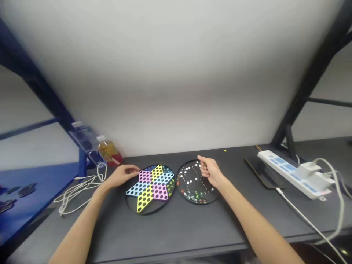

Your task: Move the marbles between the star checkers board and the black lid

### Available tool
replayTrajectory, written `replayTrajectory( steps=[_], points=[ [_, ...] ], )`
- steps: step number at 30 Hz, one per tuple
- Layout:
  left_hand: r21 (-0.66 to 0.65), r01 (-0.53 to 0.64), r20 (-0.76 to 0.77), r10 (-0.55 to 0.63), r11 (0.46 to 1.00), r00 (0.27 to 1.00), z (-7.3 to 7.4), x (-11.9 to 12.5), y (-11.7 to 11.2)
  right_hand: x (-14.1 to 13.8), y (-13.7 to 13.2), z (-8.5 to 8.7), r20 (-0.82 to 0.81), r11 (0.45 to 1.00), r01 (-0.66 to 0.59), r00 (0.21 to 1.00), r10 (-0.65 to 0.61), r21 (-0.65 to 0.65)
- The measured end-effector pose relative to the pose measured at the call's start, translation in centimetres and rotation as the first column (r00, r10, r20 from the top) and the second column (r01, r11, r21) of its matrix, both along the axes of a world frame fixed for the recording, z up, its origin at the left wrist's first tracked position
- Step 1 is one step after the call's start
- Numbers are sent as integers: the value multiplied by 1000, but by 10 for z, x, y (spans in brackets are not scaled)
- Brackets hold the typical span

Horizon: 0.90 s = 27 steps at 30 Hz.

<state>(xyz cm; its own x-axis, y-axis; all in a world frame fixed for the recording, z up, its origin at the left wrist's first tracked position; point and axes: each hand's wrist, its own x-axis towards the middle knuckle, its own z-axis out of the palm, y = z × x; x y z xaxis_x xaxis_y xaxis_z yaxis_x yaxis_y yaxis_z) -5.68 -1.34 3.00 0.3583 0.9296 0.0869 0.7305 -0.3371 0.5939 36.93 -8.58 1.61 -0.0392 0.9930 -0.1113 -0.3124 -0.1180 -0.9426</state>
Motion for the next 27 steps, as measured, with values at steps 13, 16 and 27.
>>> replayTrajectory(
  steps=[13, 16, 27],
  points=[
    [-10, -11, -3, 11, 1000, 1000, 0, 1, -2, 11, -34, 11, 863, 830, -548, 464, 199, 103],
    [-11, -10, -14, 10, 1000, 1000, -1, 1, -1, 7, -34, 10, 859, 810, -581, 448, 246, 72],
    [-5, -10, -20, 10, 1000, 1000, 0, 3, 0, 8, -22, 1, 106, 971, -240, 966, 238, 14]
  ],
)
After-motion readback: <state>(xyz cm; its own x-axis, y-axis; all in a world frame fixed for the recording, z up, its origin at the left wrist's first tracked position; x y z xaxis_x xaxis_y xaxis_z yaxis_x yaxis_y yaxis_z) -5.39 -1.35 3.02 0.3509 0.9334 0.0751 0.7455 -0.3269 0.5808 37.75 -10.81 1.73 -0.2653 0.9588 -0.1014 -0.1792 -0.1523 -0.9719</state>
